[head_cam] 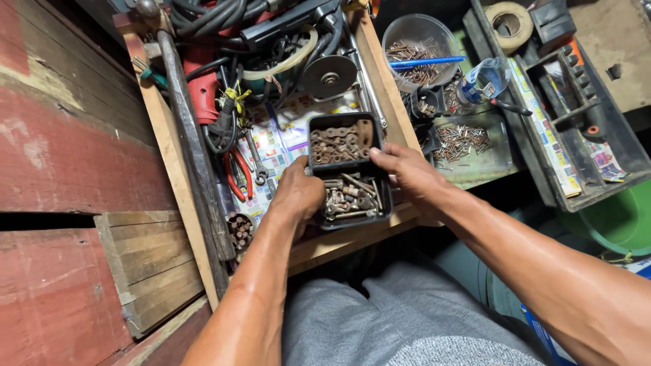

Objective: Organizing and searching through various hand tools, nails, and hardware in a workshop drawer.

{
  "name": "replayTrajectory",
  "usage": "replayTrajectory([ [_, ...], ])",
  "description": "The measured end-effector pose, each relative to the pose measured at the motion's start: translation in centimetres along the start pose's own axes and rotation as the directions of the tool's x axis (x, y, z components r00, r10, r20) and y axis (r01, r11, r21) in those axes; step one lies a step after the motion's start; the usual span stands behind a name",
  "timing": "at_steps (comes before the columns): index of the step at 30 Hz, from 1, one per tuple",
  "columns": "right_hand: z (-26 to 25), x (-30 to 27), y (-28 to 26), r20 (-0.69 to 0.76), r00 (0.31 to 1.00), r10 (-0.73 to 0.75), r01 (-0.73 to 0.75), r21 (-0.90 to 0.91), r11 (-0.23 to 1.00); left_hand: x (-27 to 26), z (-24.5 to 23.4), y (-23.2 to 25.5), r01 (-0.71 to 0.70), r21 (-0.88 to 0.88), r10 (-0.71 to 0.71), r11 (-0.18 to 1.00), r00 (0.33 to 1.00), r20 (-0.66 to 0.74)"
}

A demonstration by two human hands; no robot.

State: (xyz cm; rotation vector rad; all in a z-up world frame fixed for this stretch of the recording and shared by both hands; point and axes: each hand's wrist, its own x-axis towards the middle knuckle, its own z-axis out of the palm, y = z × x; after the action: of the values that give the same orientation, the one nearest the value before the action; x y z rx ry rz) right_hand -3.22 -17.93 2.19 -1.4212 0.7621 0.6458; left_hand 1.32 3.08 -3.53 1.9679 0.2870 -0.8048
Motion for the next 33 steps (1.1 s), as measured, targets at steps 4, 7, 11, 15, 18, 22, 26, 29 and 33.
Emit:
replayTrajectory([
  [4, -1.4, -4.5, -2.4, 0.105, 0.994, -0.037, 0.033, 0.034, 0.999, -4.9, -2.5, 8.1, -0.006, 0.051, 0.0, 0.999, 0.992, 0.13],
  [7, -3.5, -7.1, -2.5, 0.044, 0.998, -0.041, 0.033, 0.166, 0.986, -6.4, -1.6, 11.6, -0.097, 0.111, 0.065, 0.989, 0.962, 0.266],
  [11, -7.2, -9.3, -0.3, -0.047, 0.992, -0.118, 0.127, 0.433, 0.893, -7.1, 1.9, 15.0, -0.159, 0.069, 0.119, 0.985, 0.91, 0.398],
  [15, -10.9, -10.4, 3.2, -0.124, 0.984, -0.127, 0.176, 0.609, 0.773, -4.1, 8.5, 13.5, -0.357, 0.102, 0.295, 0.929, 0.877, 0.38],
  [18, -11.9, -11.2, 4.5, -0.202, 0.974, -0.102, 0.215, 0.684, 0.697, -4.5, 10.8, 14.0, -0.35, 0.021, 0.316, 0.937, 0.869, 0.381],
  [22, -13.7, -9.7, 7.6, -0.228, 0.973, -0.029, 0.201, 0.784, 0.588, -5.7, 12.2, 15.0, -0.271, 0.005, 0.248, 0.962, 0.887, 0.389],
  [26, -13.8, -8.1, 7.9, -0.298, 0.953, 0.05, 0.22, 0.8, 0.558, -6.0, 12.4, 15.1, -0.296, 0.102, 0.257, 0.95, 0.922, 0.289],
  [29, -13.8, -7.3, 8.2, -0.313, 0.948, 0.062, 0.235, 0.816, 0.528, -6.0, 12.5, 14.2, -0.315, 0.142, 0.279, 0.939, 0.933, 0.225],
  [33, -13.4, -6.1, 8.0, -0.317, 0.941, 0.117, 0.23, 0.854, 0.466, -6.1, 12.0, 13.5, -0.338, 0.166, 0.31, 0.926, 0.935, 0.174],
])
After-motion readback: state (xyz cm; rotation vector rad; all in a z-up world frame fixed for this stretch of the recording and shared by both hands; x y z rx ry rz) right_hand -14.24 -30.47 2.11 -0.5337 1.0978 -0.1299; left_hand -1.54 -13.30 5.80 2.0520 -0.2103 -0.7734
